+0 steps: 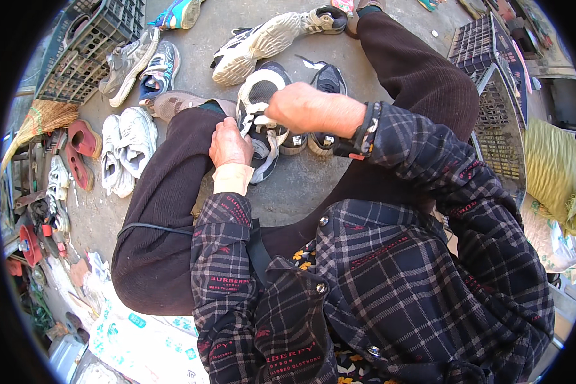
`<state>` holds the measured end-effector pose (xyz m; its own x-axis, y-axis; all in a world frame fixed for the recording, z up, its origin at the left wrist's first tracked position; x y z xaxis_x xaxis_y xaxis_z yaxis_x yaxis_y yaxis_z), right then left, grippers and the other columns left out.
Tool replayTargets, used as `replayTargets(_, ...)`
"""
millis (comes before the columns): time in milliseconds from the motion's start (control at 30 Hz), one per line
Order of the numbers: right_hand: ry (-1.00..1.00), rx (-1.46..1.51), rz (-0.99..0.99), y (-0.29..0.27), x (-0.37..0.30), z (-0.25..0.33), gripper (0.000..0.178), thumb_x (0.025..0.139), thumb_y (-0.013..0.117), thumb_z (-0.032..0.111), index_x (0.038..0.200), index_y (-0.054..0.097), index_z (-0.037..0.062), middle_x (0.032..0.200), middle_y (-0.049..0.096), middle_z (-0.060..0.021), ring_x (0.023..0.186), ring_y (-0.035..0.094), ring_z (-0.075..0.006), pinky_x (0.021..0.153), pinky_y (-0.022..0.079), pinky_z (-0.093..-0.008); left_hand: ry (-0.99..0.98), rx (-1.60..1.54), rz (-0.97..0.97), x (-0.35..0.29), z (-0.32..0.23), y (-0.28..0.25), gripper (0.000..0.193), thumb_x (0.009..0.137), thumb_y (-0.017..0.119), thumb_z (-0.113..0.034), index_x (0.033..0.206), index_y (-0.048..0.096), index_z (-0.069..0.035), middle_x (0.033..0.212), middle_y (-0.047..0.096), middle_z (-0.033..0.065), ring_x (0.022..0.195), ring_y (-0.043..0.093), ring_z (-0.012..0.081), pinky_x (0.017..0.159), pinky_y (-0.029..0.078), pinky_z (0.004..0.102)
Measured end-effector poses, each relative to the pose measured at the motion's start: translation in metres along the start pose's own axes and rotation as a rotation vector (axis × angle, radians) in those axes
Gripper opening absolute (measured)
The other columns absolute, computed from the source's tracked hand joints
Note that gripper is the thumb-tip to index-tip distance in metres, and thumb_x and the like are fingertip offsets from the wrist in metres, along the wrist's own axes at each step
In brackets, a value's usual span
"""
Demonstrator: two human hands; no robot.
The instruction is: The person sits on the floor and threads a black shoelace through the eyelets of a white and black sneaker. They pull the lace tight, adjust the tongue, and continue threading the lace through the remaining eyelets.
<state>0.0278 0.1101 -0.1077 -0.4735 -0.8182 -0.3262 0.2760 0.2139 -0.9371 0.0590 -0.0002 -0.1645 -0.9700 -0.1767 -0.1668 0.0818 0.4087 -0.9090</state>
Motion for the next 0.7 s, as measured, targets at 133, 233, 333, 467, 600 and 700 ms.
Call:
replayTargets(133, 0.157, 0.06, 0.143, -0.004, -0.017, -0.018, 0.016, 0.069, 0.06, 0.01, 0.083, 0.066, 0.0042, 0.077, 0.064, -0.0162, 0.074, 0.064, -0.03, 0.062, 0.051, -0.0366, 0.001, 0.001, -0.013, -0.001, -0.002, -0.004, 0.031, 0.067, 0.068, -0.012, 0.092, 0.053, -0.004, 0.096, 0.055, 0.0152, 0.096, 0.054, 0.0318, 0.078, 0.045, 0.0411)
replayTargets(233, 0.22, 0.091, 0.045, -0.022, -0.019, -0.017, 0.014, 0.07, 0.059, 0.011, 0.081, 0.064, 0.0044, 0.079, 0.063, -0.0169, 0.077, 0.063, -0.0317, 0.064, 0.05, -0.0383, 0.005, -0.044, -0.03, -0.002, -0.001, -0.004, 0.031, 0.066, 0.069, -0.012, 0.092, 0.053, -0.005, 0.096, 0.056, 0.0141, 0.095, 0.054, 0.0312, 0.078, 0.045, 0.0409)
replayTargets(333, 0.114, 0.282, -0.341, -0.051, -0.009, -0.004, 0.013, 0.071, 0.058, 0.013, 0.08, 0.061, 0.0043, 0.08, 0.061, -0.0156, 0.081, 0.06, -0.0325, 0.067, 0.049, -0.0398, 0.009, -0.046, -0.058, 0.0, 0.001, -0.001, 0.03, 0.066, 0.069, -0.011, 0.091, 0.054, -0.006, 0.094, 0.057, 0.013, 0.093, 0.055, 0.0308, 0.077, 0.046, 0.0402)
replayTargets(467, -0.339, 0.495, -0.53, -0.054, 0.002, 0.032, 0.015, 0.07, 0.055, 0.013, 0.082, 0.059, 0.0046, 0.081, 0.06, -0.0128, 0.08, 0.059, -0.0317, 0.067, 0.047, -0.0399, 0.048, -0.239, -0.147, 0.001, 0.002, -0.002, 0.027, 0.065, 0.069, -0.011, 0.088, 0.054, -0.007, 0.092, 0.057, 0.0129, 0.092, 0.055, 0.0312, 0.075, 0.046, 0.0407)
replayTargets(600, -0.138, 0.028, -0.057, -0.006, 0.011, 0.024, 0.011, 0.07, 0.056, 0.013, 0.075, 0.064, 0.0067, 0.076, 0.063, -0.0114, 0.072, 0.063, -0.0287, 0.061, 0.049, -0.0376, 0.049, -0.092, -0.117, 0.001, 0.001, -0.002, 0.027, 0.065, 0.07, -0.013, 0.085, 0.053, -0.006, 0.09, 0.057, 0.0121, 0.091, 0.055, 0.0313, 0.073, 0.046, 0.0412)
replayTargets(700, 0.044, -0.048, -0.037, -0.002, 0.007, 0.004, 0.011, 0.07, 0.058, 0.013, 0.074, 0.066, 0.0083, 0.074, 0.065, -0.0106, 0.069, 0.065, -0.0267, 0.059, 0.051, -0.0363, 0.076, -0.098, -0.129, 0.001, -0.002, -0.006, 0.028, 0.064, 0.071, -0.012, 0.084, 0.053, -0.006, 0.09, 0.057, 0.0119, 0.089, 0.055, 0.0311, 0.072, 0.046, 0.0414)
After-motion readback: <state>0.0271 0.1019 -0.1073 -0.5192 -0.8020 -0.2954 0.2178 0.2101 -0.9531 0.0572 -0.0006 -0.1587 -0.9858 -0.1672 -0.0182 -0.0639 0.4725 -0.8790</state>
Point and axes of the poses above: each hand's wrist, its own x-axis towards the middle knuckle, its own y-axis out of the palm, z = x × y, the point moved 7 cm from there along x, towards the middle knuckle
